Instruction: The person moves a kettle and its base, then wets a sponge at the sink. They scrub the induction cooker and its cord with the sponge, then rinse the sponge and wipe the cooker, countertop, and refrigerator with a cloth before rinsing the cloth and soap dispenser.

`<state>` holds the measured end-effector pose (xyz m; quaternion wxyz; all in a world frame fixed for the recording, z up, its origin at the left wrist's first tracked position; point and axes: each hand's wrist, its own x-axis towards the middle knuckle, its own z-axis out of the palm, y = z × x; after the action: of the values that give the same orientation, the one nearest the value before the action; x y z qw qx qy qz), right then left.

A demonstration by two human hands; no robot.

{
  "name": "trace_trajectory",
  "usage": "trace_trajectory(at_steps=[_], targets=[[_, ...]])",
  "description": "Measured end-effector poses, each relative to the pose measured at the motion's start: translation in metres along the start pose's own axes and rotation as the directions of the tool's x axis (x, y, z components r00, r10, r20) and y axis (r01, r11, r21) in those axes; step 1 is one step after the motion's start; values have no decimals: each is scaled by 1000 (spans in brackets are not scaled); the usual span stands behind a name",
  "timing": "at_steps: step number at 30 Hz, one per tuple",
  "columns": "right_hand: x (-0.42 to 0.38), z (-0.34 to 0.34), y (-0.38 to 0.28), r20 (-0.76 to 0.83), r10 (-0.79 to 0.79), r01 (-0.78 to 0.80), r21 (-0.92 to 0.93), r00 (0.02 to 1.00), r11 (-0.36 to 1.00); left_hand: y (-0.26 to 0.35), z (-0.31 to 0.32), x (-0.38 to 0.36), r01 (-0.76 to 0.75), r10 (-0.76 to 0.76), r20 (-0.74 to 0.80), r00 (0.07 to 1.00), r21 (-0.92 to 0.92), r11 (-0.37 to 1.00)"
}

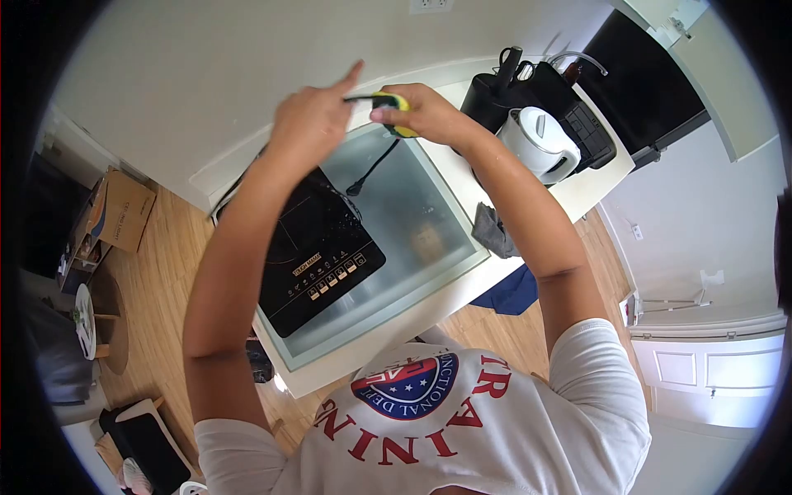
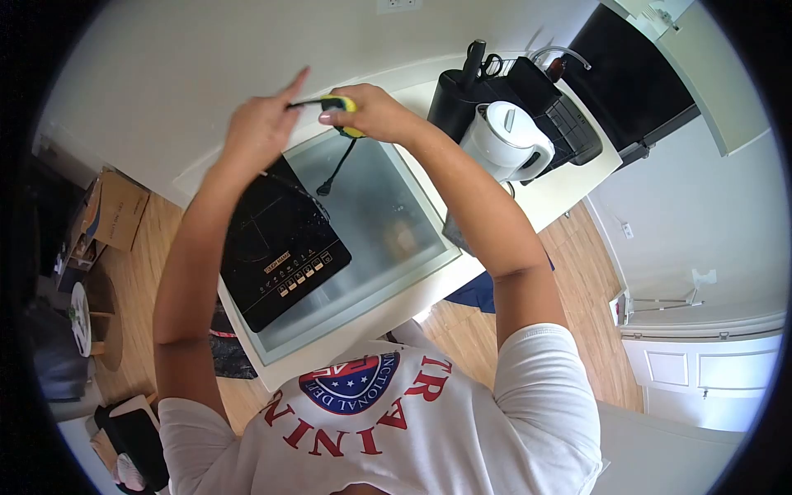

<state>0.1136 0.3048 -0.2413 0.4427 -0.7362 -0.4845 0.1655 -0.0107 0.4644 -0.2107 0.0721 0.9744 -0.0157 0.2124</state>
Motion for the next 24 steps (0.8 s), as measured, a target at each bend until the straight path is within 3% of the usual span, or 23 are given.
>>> trace_trajectory(at_steps=[1,2,4,7,10,12,13,15,16,18,19,21,23,24], targets=[[-5,1,8,-1,3,-3,1,1000,1000,-7,-16,0,70,-74,-37,997,-96,993],[-9,5,17,-44,38,-33,117,998,993,-17,-31,0,138,-154,-68,986,-191,972],[-16,15,29,-124,82,-49,245,989,968,-46,-47,5,23,-180,-315,932,-444,896],[-29,30,48,-185,148,-90,291,972,953,-71,-83,6,13,-225,-402,887,-466,885],[-40,45,60,-194,184,-119,308,963,944,-81,-93,-8,89,-216,-417,883,-303,949],[-44,58,73,-214,109,-18,391,971,920,-85,-87,-15,60,-176,-442,879,-264,963],[-49,58,64,-168,154,-53,492,974,869,-84,-84,-19,45,-164,-445,881,-265,963],[-56,59,60,-249,252,-1,710,935,704,-78,-80,-29,80,-211,-351,912,-352,933],[-56,58,62,-276,252,15,700,928,714,-76,-74,-34,110,-231,-338,912,-341,934],[-55,50,72,-260,455,126,945,852,303,-73,-53,-40,105,-215,-318,924,-330,938],[-61,40,69,-282,452,147,939,846,311,-68,-42,-43,73,-179,-305,935,-329,942],[-71,16,57,-79,269,110,989,960,-101,-41,-21,-43,159,-229,-149,962,-379,912],[-81,-16,50,-101,201,124,986,975,-110,-25,21,-36,7,-94,-216,972,-373,928],[-89,-37,46,-123,137,141,982,983,-126,-4,31,-31,86,-129,-118,985,-316,945]])
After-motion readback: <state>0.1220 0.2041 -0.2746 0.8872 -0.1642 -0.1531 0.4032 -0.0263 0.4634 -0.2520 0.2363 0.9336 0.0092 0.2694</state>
